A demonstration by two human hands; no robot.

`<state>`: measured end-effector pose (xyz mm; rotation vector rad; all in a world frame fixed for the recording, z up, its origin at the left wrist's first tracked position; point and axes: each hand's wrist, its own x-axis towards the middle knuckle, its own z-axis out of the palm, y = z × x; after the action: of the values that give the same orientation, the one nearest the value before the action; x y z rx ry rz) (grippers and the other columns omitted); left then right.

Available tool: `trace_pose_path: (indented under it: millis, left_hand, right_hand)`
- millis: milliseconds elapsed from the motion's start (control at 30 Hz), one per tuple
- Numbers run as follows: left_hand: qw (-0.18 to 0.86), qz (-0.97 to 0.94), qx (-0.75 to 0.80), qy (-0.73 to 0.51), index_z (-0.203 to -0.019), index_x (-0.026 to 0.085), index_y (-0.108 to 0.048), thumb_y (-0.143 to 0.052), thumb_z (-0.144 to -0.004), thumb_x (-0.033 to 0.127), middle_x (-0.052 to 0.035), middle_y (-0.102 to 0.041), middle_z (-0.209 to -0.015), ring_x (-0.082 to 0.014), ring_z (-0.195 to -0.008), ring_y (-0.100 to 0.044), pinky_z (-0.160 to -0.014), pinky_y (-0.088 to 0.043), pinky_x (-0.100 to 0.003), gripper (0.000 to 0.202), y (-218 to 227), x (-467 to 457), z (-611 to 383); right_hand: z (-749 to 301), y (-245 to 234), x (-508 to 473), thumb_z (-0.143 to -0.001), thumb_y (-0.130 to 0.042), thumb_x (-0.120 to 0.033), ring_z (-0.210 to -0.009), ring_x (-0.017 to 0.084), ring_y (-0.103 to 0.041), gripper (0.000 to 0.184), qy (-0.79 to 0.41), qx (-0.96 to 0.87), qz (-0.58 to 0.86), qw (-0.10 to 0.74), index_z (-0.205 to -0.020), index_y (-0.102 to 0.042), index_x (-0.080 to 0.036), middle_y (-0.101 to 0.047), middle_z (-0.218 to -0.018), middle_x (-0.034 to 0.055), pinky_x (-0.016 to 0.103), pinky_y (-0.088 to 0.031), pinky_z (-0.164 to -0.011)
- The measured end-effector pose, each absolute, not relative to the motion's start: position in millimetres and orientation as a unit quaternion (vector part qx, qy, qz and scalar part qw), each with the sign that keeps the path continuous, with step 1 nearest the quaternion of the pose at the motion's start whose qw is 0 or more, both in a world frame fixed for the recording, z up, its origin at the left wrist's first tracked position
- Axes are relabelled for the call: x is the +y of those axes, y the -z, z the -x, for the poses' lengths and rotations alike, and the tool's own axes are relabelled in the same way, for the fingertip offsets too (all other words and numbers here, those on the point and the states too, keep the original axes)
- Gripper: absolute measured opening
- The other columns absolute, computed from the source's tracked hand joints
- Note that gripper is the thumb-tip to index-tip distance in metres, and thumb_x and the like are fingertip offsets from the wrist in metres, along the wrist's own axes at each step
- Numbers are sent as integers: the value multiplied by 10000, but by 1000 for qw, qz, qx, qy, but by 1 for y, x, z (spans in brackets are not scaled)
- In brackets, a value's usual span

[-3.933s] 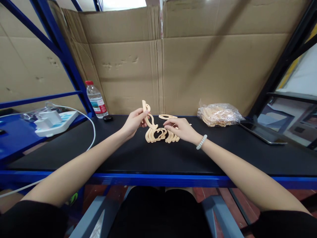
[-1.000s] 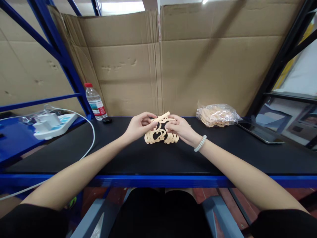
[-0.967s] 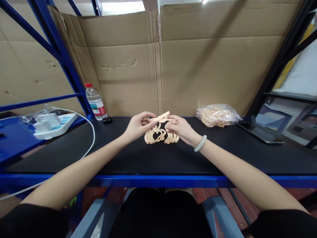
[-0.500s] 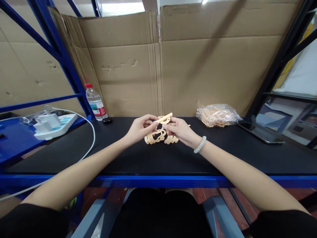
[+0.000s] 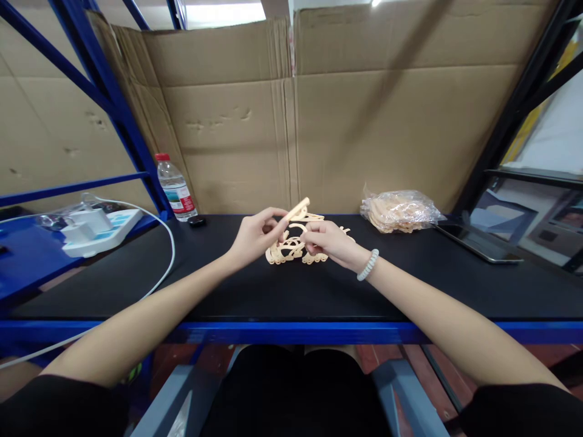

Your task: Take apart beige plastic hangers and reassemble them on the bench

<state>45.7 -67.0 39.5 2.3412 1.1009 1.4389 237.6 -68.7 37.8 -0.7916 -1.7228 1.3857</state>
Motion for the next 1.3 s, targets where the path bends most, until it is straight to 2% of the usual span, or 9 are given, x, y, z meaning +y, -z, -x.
trace_pose_path:
  millis: [100, 200, 333, 467, 833, 933, 1033, 1200, 1300]
  left_hand:
    - [93, -756, 398, -511, -1002, 137, -619, -540, -871, 312, 27, -617, -510, -97, -444, -576, -487, -442, -176, 233, -43, -63, -41]
    - [107, -763, 394, -501, -1008, 135, -620, -535, -873, 318, 24, -621, -512, -100, -451, -585, -490, -441, -174, 243, -43, -63, -40]
    - [95, -794, 373, -471, -1022, 144, -625, -540, -871, 297, 43, -602, -498, -82, -427, -560, -470, -413, -157, 231, -36, -67, -46]
    - [81, -826, 361, -426, -1084, 144, -602, -521, -884, 282, 57, -596, -495, -69, -403, -530, -466, -400, -154, 255, -31, -71, -50]
    - [182, -803, 365, -434, -1107, 143, -587, -484, -911, 351, 26, -625, -534, -98, -422, -581, -444, -451, -171, 304, -38, -74, -48]
    - [164, -810, 378, -416, -1150, 149, -563, -447, -929, 338, 24, -633, -565, -98, -433, -582, -459, -455, -178, 314, -38, -73, -47]
    - [78, -833, 391, -383, -1182, 159, -537, -408, -936, 253, 7, -668, -676, -112, -533, -615, -553, -482, -211, 293, -36, -71, -47]
    - [-71, -853, 373, -358, -1226, 182, -495, -414, -927, 207, -75, -656, -1125, -181, -987, -629, -819, -489, -301, 311, -34, -70, -47]
    - [-126, -860, 389, -306, -1241, 224, -487, -396, -953, 272, -62, -623, -1215, -192, -990, -638, -760, -497, -284, 305, -35, -72, -46]
  right_hand:
    - [-238, -40, -73, -724, -641, -261, -479, 68, -404, 204, -541, -708, 280, 358, -607, -506, -164, -483, -494, -41, 225, -294, -480]
    - [-238, -40, -74, -753, -656, -336, -557, 90, -496, 243, -562, -703, 268, 344, -635, -557, -147, -550, -590, -6, 231, -383, -533]
    - [-239, -36, -67, -790, -638, -420, -671, 130, -574, 296, -601, -632, 282, 400, -802, -640, -124, -614, -711, 45, 281, -484, -652]
    - [-240, -33, -61, -815, -639, -364, -715, 117, -581, 258, -581, -616, 283, 450, -940, -647, -138, -633, -822, 56, 262, -498, -687]
    - [-236, -33, -60, -836, -533, -280, -652, 142, -597, 105, -533, -624, 316, 477, -826, -531, -175, -616, -739, 30, 305, -518, -644]
    - [-239, -36, -61, -837, -525, -239, -601, 139, -598, 73, -540, -605, 323, 489, -849, -522, -168, -622, -713, 35, 303, -516, -617]
    - [-240, -40, -64, -840, -513, -199, -481, 100, -535, 91, -550, -615, 316, 468, -920, -525, -157, -614, -689, 28, 237, -437, -471]
    - [-240, -42, -69, -909, -447, -270, -328, 48, -352, 153, -541, -677, 314, 388, -974, -521, -153, -525, -541, -37, 188, -248, -342]
    - [-241, -41, -71, -927, -446, -352, -309, 45, -348, 217, -534, -702, 314, 351, -989, -514, -156, -526, -525, -45, 173, -231, -322]
